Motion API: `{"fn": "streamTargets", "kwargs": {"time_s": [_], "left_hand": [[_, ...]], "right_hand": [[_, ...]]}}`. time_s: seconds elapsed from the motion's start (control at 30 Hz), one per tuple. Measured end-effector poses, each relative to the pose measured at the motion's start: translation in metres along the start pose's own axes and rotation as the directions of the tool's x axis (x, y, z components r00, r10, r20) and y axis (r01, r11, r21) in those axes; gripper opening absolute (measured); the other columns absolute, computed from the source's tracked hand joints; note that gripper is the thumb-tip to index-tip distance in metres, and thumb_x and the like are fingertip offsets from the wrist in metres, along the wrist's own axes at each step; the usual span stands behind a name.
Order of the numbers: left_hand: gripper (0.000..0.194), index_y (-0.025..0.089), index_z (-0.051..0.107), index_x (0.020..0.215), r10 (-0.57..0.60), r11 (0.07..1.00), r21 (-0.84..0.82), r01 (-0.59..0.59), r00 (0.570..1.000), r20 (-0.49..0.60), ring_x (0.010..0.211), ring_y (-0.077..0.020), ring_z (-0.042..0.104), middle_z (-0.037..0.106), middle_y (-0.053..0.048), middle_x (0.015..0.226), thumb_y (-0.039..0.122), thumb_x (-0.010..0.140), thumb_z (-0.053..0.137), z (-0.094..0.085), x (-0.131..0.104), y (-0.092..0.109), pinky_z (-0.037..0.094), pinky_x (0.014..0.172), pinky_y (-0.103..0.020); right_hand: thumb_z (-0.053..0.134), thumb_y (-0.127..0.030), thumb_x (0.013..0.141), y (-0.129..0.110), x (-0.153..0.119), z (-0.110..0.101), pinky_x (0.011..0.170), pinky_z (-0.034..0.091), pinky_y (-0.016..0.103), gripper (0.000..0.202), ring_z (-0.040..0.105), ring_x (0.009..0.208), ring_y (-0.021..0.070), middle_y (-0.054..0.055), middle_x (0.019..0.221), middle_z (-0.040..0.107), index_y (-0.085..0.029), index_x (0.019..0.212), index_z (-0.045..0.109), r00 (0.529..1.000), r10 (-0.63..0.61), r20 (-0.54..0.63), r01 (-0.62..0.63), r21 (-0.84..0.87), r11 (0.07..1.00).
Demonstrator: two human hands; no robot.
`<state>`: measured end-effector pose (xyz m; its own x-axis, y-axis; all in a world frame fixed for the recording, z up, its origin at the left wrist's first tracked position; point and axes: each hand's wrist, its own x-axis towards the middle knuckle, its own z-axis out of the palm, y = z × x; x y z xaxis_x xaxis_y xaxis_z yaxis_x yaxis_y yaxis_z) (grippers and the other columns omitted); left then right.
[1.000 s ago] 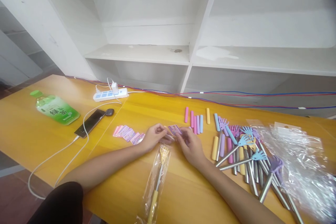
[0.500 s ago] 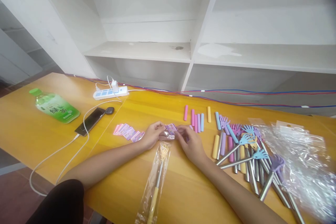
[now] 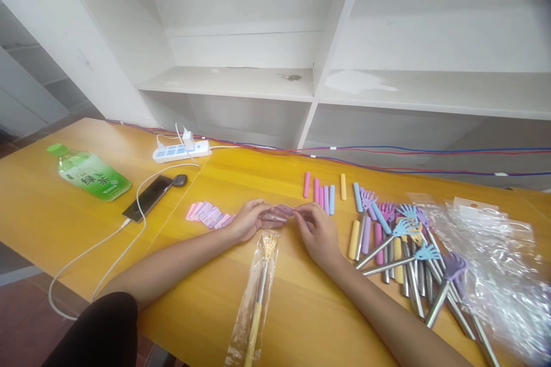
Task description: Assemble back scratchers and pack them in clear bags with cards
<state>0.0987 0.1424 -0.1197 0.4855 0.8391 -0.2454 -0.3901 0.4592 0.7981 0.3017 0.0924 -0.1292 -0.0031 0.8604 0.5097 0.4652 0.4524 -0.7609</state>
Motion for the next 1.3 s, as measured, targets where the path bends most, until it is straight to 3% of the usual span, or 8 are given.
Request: {"fn": "streamTargets", "kwargs": {"time_s": [0.37,0.47,0.57,0.67,0.83,1.03,1.3], "left_hand": [[0.037,0.014,0.056,0.085,-0.004,1.0,0.023,0.004,0.999,-0.038,0.092,-0.0313,0.08,0.079,-0.021,0.098,0.04,0.083,0.083,0.0067,-0.0034,0.0013,0.063,0.091,-0.047],[0.038,0.014,0.057,0.088,-0.013,0.999,0.032,0.014,0.999,-0.039,0.092,-0.0319,0.08,0.079,-0.022,0.097,0.041,0.084,0.082,0.0061,-0.0027,0.0002,0.063,0.09,-0.048],[0.037,0.014,0.057,0.088,-0.017,0.999,0.039,0.019,0.999,-0.036,0.09,-0.0316,0.08,0.079,-0.022,0.096,0.041,0.085,0.081,0.0066,-0.0023,0.0002,0.063,0.089,-0.048],[0.033,0.014,0.058,0.089,-0.022,0.999,0.043,0.024,0.999,-0.037,0.087,-0.0305,0.08,0.079,-0.02,0.091,0.039,0.086,0.079,0.0079,-0.0025,0.0009,0.063,0.088,-0.047],[0.029,0.013,0.058,0.087,-0.028,0.999,0.022,0.029,0.999,-0.04,0.087,-0.0307,0.08,0.079,-0.019,0.09,0.034,0.086,0.079,0.0073,-0.0024,0.0014,0.063,0.087,-0.047],[0.024,0.013,0.058,0.087,-0.03,1.0,-0.009,0.029,0.995,-0.095,0.082,-0.0257,0.079,0.077,-0.014,0.088,0.028,0.086,0.077,0.0018,0.0004,-0.0012,0.065,0.084,-0.044],[0.022,0.014,0.058,0.085,-0.037,0.999,-0.02,0.035,0.995,-0.097,0.084,-0.025,0.078,0.077,-0.012,0.088,0.025,0.085,0.077,0.0031,0.0001,0.0007,0.065,0.084,-0.044]], "right_hand": [[0.065,-0.038,0.099,-0.0056,-0.0005,0.0016,0.066,0.056,0.033,0.016,0.065,0.07,0.0156,0.004,0.09,0.066,-0.022,0.097,0.061,0.989,0.147,0.009,-0.142,0.326,0.935],[0.066,-0.041,0.099,-0.0033,-0.0024,0.004,0.069,0.059,0.035,0.019,0.067,0.071,0.0165,0.004,0.09,0.067,-0.023,0.097,0.06,0.981,0.189,-0.035,-0.161,0.383,0.91],[0.067,-0.045,0.097,-0.0008,-0.0036,0.0068,0.076,0.063,0.039,0.023,0.072,0.078,0.0199,0.006,0.09,0.071,-0.024,0.1,0.057,0.978,0.207,-0.005,-0.186,0.42,0.888],[0.07,-0.045,0.095,-0.0004,-0.0023,0.0075,0.076,0.064,0.04,0.028,0.074,0.08,0.021,0.006,0.089,0.073,-0.024,0.108,0.058,0.978,0.207,0.024,-0.202,0.368,0.908],[0.067,-0.046,0.097,-0.0005,0.0017,0.0033,0.07,0.06,0.036,0.026,0.071,0.079,0.0198,0.006,0.09,0.074,-0.023,0.108,0.066,0.993,0.121,-0.017,-0.118,0.101,0.988],[0.064,-0.045,0.1,0.002,0.0001,0.0039,0.066,0.057,0.033,0.024,0.068,0.077,0.0192,0.006,0.092,0.073,-0.023,0.106,0.069,0.99,0.094,0.106,-0.1,0.06,0.993],[0.058,-0.044,0.102,-0.0026,0.0025,0.001,0.066,0.054,0.034,0.025,0.062,0.075,0.0195,0.006,0.088,0.068,-0.023,0.107,0.072,0.99,0.03,0.136,-0.028,-0.016,0.999]]}}
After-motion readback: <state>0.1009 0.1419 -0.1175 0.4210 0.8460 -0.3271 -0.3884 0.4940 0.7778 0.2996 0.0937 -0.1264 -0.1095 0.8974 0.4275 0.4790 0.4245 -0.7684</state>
